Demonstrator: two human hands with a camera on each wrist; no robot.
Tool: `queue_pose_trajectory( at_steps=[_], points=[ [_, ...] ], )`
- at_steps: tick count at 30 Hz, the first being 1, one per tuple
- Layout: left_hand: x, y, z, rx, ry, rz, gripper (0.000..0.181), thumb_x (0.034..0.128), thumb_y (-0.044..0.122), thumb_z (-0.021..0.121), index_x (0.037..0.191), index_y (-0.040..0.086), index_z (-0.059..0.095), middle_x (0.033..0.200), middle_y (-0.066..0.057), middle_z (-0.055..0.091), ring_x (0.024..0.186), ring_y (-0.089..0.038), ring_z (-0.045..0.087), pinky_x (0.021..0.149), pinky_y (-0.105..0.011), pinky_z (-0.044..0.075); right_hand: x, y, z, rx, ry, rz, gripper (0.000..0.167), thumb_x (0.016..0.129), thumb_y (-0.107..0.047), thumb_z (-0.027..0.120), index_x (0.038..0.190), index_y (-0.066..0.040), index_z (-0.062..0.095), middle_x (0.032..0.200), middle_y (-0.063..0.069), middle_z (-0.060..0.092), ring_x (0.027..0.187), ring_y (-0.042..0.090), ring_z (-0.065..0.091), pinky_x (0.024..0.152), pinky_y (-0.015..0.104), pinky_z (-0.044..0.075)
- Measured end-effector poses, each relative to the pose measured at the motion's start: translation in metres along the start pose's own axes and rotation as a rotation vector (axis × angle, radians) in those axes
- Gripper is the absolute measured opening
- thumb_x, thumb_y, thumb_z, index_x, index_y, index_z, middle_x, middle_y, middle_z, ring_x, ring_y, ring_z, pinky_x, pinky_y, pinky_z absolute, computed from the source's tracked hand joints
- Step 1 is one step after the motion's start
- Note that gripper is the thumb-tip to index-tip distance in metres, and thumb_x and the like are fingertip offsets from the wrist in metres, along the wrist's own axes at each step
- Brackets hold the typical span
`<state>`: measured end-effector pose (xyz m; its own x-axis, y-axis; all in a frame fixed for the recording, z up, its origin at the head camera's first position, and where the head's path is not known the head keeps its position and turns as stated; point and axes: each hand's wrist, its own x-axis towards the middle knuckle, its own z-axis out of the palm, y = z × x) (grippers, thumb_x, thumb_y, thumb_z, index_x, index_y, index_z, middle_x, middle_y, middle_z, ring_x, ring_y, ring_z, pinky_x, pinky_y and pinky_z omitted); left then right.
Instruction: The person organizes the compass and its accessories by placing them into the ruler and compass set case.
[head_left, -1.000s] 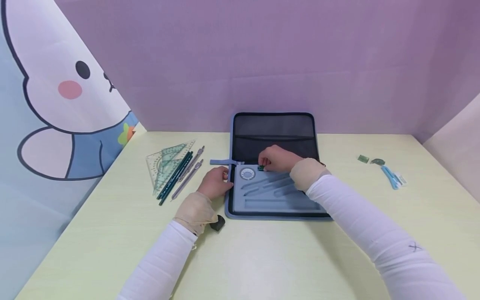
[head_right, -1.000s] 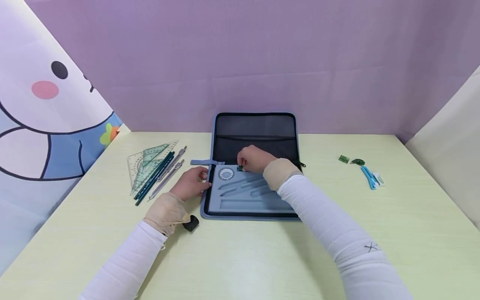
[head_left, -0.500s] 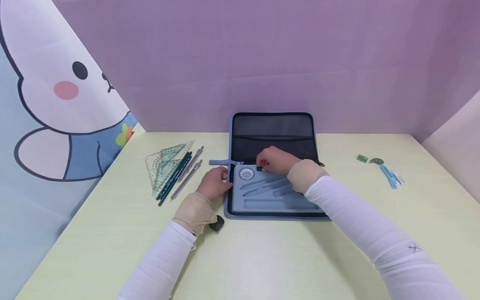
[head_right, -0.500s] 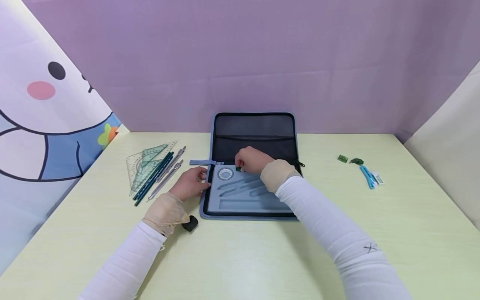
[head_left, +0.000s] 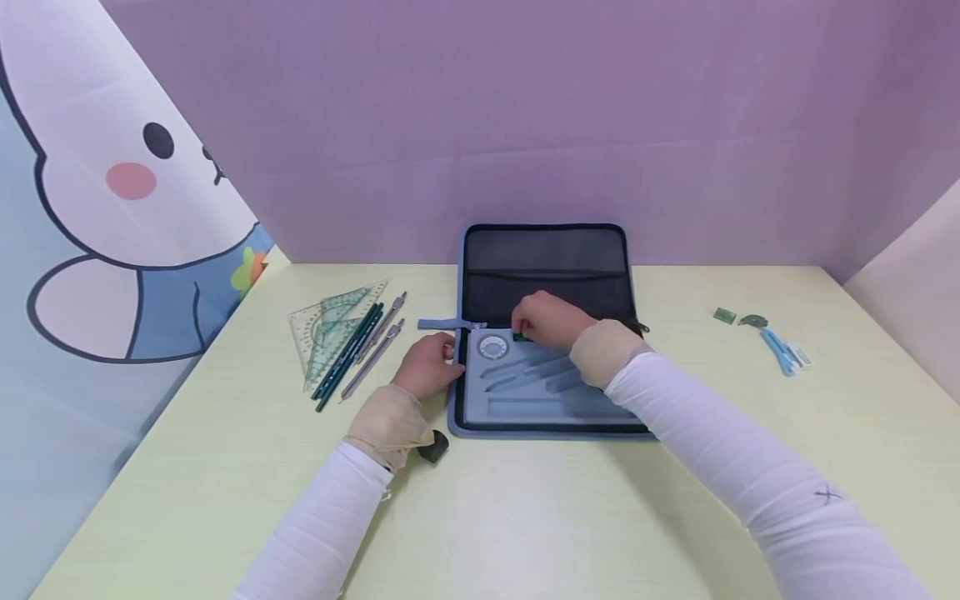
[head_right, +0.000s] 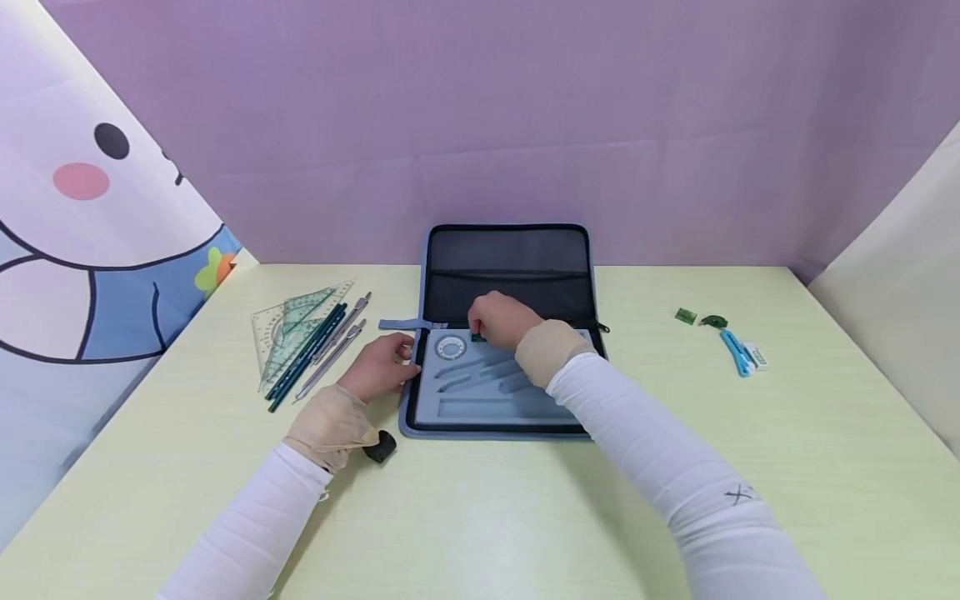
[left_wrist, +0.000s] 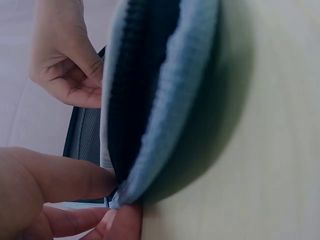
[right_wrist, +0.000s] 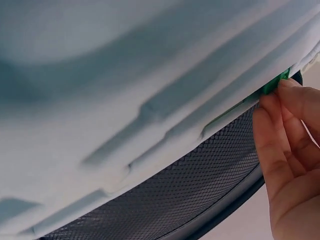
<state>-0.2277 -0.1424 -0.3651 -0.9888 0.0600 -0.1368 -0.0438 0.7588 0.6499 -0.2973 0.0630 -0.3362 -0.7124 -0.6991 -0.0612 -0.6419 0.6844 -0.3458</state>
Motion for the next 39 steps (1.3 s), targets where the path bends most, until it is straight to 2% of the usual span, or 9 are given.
queue_pose_trajectory(
  at_steps=[7, 16, 22, 31, 36, 39],
  points=[
    [0.0, 0.001, 0.0, 0.012, 0.002, 0.012, 0.041, 0.083, 0.006, 0.064, 0.12, -0.007, 0.054, 0.091, -0.007, 0.057, 0.069, -0.018, 0.06, 0.081, -0.032, 0.049, -0.001, -0.002, 0.0, -0.024, 0.021, 0.004, 0.019, 0.085, 0.008, 0.059, 0.094, -0.002, 0.073, 0.1, 0.012, 0.068, 0.085, 0.019, 0.061, 0.08, 0.035, 0.053],
    [0.001, 0.003, 0.0, 0.028, 0.002, 0.025, 0.042, 0.0832, 0.008, 0.064, 0.121, -0.007, 0.054, 0.089, -0.005, 0.056, 0.067, -0.015, 0.058, 0.079, -0.032, 0.049, -0.005, -0.002, 0.001, -0.045, 0.071, -0.02, 0.024, 0.083, 0.014, 0.054, 0.087, -0.001, 0.072, 0.096, 0.012, 0.069, 0.081, 0.018, 0.061, 0.078, 0.035, 0.053],
    [0.002, 0.004, 0.001, 0.031, 0.001, 0.03, 0.042, 0.0832, 0.008, 0.064, 0.121, -0.007, 0.054, 0.087, -0.004, 0.056, 0.066, -0.015, 0.058, 0.079, -0.031, 0.049, -0.006, -0.002, 0.0, -0.048, 0.065, -0.004, 0.023, 0.083, 0.013, 0.055, 0.089, -0.001, 0.072, 0.096, 0.012, 0.069, 0.08, 0.018, 0.061, 0.078, 0.035, 0.053],
    [0.002, 0.002, 0.0, 0.035, 0.0, 0.026, 0.042, 0.0831, 0.008, 0.064, 0.121, -0.006, 0.054, 0.09, -0.005, 0.057, 0.073, -0.018, 0.059, 0.081, -0.033, 0.048, -0.01, 0.004, -0.004, -0.047, 0.061, -0.002, 0.018, 0.085, 0.009, 0.055, 0.084, -0.002, 0.07, 0.08, 0.007, 0.063, 0.064, 0.014, 0.049, 0.064, 0.029, 0.046],
    [0.001, 0.0, -0.001, 0.033, 0.0, 0.023, 0.042, 0.0832, 0.008, 0.064, 0.121, -0.007, 0.054, 0.091, -0.006, 0.057, 0.076, -0.019, 0.059, 0.083, -0.034, 0.047, -0.016, 0.008, -0.007, -0.034, 0.061, -0.019, 0.016, 0.085, 0.008, 0.056, 0.086, -0.001, 0.07, 0.082, 0.008, 0.065, 0.066, 0.015, 0.051, 0.065, 0.029, 0.048],
    [0.001, -0.001, -0.001, 0.029, -0.002, 0.015, 0.043, 0.0835, 0.008, 0.063, 0.122, -0.007, 0.053, 0.091, -0.006, 0.057, 0.071, -0.016, 0.059, 0.082, -0.033, 0.048, -0.022, 0.014, -0.009, -0.036, 0.061, -0.009, 0.016, 0.085, 0.007, 0.058, 0.089, -0.001, 0.071, 0.087, 0.009, 0.067, 0.072, 0.016, 0.057, 0.069, 0.032, 0.051]
  ],
)
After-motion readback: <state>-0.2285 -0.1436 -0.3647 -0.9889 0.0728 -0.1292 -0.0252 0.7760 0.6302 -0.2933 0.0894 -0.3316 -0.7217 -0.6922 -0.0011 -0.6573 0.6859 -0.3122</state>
